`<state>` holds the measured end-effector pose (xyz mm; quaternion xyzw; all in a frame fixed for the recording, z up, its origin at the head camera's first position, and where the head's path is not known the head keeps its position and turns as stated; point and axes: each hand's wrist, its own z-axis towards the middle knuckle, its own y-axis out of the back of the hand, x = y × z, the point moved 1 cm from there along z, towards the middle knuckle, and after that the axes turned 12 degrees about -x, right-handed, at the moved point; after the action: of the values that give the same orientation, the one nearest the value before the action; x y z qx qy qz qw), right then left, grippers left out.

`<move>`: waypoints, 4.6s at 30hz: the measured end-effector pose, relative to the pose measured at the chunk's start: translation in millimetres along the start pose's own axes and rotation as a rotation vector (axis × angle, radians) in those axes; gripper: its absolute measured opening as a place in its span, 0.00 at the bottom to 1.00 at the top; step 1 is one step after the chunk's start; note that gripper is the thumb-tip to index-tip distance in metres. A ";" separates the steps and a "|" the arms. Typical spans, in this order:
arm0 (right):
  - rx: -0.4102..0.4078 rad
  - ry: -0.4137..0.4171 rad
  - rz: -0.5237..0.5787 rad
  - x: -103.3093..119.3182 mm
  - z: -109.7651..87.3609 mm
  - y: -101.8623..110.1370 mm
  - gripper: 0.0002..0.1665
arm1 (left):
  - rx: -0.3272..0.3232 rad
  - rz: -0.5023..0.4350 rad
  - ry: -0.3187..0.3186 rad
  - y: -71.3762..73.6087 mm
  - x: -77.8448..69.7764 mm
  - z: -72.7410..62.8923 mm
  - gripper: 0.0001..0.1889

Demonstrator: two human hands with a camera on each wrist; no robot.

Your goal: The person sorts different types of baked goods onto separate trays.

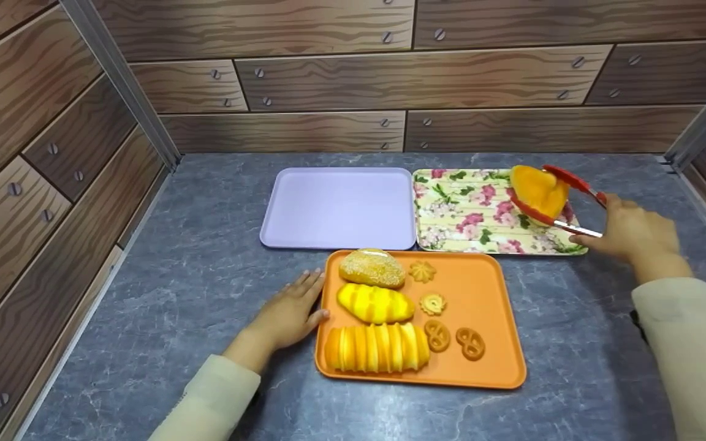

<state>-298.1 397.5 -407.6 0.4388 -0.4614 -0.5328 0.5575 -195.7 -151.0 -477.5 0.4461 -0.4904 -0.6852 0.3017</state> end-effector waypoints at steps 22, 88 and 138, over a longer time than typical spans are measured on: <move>-0.031 -0.035 0.082 3.1 -6.5 -8.2 0.75 | 0.000 0.021 -0.006 0.0 0.6 0.1 0.35; 0.038 0.404 0.333 174.9 -72.8 -19.0 0.58 | 0.011 0.019 0.005 1.5 -2.5 1.2 0.34; -0.186 0.345 0.362 161.6 -77.5 -18.7 0.53 | -0.018 0.008 -0.016 -2.0 0.1 2.4 0.34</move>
<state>-224.5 235.0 -433.0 0.3805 -0.3797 -0.3818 0.7518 -197.8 -149.5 -479.0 0.4358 -0.4884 -0.6919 0.3048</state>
